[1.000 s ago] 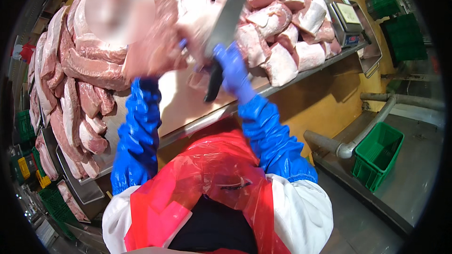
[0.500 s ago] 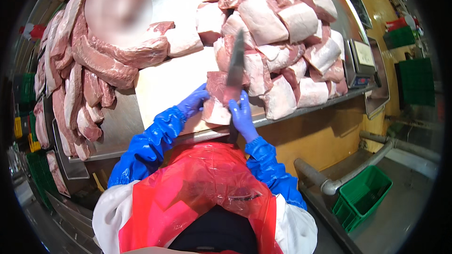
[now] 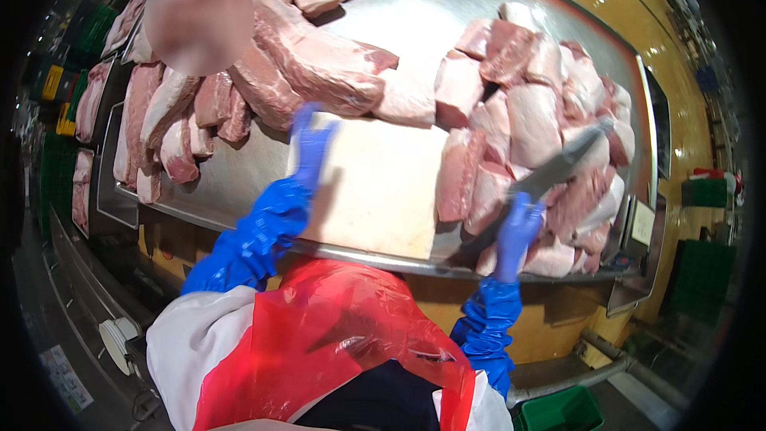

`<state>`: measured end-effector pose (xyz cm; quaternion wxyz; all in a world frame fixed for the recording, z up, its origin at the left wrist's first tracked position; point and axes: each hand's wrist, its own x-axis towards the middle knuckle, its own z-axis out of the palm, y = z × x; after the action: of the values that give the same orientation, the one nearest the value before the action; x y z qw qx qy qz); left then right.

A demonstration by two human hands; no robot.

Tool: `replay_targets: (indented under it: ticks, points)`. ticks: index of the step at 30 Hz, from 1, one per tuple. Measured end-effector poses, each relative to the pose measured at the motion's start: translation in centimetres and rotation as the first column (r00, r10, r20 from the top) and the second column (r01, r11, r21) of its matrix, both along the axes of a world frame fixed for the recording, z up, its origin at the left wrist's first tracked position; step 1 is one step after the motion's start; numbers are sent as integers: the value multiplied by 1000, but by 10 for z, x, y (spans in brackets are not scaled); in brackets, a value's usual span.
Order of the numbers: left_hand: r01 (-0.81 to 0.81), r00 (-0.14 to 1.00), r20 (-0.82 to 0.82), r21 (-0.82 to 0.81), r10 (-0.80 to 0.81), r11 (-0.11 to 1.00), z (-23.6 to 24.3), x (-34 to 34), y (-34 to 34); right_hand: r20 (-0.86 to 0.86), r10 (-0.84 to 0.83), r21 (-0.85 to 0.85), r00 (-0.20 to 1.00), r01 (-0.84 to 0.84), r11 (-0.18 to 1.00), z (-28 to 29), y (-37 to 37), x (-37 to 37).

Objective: The person cuts large slabs of pork belly into smaller rectangular pieces using a knife on a cutting board. The cut pieces are stacked on the metal table to the right.

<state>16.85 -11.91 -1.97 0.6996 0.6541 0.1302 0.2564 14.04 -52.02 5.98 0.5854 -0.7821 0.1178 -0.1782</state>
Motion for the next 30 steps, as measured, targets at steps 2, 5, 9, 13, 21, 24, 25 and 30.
replay_targets:
  ticks: [2, 5, 9, 13, 21, 24, 25, 30]
  points:
    - [-293, 955, -49, -13, 293, 956, 20, 7, 104, -87, 270, 152, 959, -255, 955, -8, 82, 2]
    - [-6, 982, -186, -147, -22, 989, 50, 58, 236, -121, 644, 239, 756, -607, 758, -13, 221, 53]
    - [-196, 926, -358, -191, 118, 962, 31, 106, 273, -14, 841, 202, 542, -822, 533, -9, 361, 127]
    - [148, 966, -36, -735, -256, 662, 18, 71, 253, -156, 887, 488, 435, -747, 452, -11, 435, 144]
    - [457, 886, 389, -825, -252, 331, 46, -44, 146, 169, 912, -205, 375, -891, 405, 98, 418, 82]
    - [442, 864, 406, -895, -299, 61, 40, -82, 80, -279, 923, -53, 265, -964, 261, 124, 369, 81]
    - [408, 859, 281, -880, -427, 241, 38, -92, 58, -324, 918, -2, 230, -970, 243, 115, 342, 81]
    - [588, 389, -525, -491, -757, 643, 50, -167, 33, -418, 696, -48, 584, -779, 625, 67, 178, 21]
